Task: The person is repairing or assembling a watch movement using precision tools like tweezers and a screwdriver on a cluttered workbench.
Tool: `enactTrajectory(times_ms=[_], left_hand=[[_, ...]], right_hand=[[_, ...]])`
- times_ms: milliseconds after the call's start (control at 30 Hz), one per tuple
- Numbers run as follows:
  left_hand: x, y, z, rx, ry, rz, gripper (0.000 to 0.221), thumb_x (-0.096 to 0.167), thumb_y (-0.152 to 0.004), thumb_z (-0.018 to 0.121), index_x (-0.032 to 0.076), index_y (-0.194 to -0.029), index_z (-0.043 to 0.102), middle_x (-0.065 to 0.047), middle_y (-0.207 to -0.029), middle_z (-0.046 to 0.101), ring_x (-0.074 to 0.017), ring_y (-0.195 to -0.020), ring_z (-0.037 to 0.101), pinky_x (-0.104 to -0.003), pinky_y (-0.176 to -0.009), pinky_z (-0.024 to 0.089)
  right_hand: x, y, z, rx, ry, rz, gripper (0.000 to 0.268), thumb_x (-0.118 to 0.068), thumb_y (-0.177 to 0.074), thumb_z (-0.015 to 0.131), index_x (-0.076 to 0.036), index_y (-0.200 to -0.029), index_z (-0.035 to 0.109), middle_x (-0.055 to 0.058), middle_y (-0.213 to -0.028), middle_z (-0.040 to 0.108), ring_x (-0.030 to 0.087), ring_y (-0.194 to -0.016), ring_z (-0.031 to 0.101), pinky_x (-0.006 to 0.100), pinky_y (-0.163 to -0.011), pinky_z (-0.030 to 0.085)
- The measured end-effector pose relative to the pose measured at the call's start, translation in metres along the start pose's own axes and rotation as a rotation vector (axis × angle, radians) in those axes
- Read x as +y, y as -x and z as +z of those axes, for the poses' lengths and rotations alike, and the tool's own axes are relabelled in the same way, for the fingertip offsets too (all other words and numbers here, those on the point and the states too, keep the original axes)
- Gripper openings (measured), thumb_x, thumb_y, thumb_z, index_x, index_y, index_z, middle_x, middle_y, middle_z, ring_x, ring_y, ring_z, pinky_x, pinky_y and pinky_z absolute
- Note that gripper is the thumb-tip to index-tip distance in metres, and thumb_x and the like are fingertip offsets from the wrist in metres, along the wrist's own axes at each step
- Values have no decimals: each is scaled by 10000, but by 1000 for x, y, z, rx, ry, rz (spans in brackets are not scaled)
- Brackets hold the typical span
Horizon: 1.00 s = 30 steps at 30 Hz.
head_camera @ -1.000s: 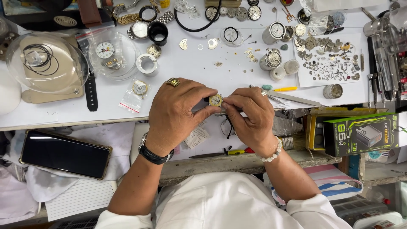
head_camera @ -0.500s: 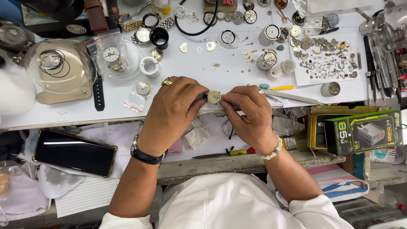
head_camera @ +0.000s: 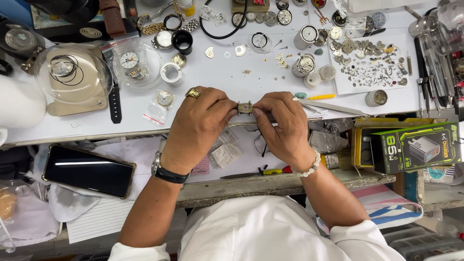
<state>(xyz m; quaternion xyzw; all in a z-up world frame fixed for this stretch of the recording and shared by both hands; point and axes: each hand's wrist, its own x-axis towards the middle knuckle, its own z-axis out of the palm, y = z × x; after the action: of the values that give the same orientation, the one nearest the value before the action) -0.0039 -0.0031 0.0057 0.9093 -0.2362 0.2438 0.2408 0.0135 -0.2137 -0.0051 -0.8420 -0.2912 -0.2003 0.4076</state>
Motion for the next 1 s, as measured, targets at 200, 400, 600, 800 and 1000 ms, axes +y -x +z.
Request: enactTrajectory(times_ms=[200,400,600,800,1000], left_hand=[[-4,6,2,33,104,-18,110,183,-967,760,118,-1027,695,-12,-920,589,-228,-914,653,-331,-730,550],[-3,7,-1,52,263,-88,381,190,-866,866,106,-1180,666,-42,-990,642,-254,-945,681,-366,-795,555],[7,6,2,65,370,-204,667,230,-745,951,133,-1278,562,-57,-1056,726,-253,-918,702,-419,-825,552],[9,0,6,68,395,-213,606,193,-794,915,160,-1274,547,-13,-1045,758,-221,-903,708,-400,-831,539],[6,-4,6,33,417,-173,581,143,-811,896,151,-1282,555,-26,-1022,761,-231,-888,710,-403,-841,534]], right_hand=[[-3,-4,-3,-51,-1,61,94,-110,-1041,631,-50,-981,670,99,-910,630,309,-768,645,429,-687,497],[0,-4,-2,-73,24,42,111,-127,-1058,608,-77,-976,665,77,-907,626,311,-783,663,416,-686,478],[1,-3,-2,-94,31,46,110,-140,-1061,601,-90,-992,671,71,-920,616,302,-814,662,403,-699,477],[0,-3,-3,-92,26,47,82,-127,-1052,615,-90,-1015,678,67,-934,613,303,-824,661,400,-691,477],[-1,-4,-3,-81,0,40,77,-100,-1038,623,-79,-1018,695,81,-928,624,294,-828,654,389,-679,472]])
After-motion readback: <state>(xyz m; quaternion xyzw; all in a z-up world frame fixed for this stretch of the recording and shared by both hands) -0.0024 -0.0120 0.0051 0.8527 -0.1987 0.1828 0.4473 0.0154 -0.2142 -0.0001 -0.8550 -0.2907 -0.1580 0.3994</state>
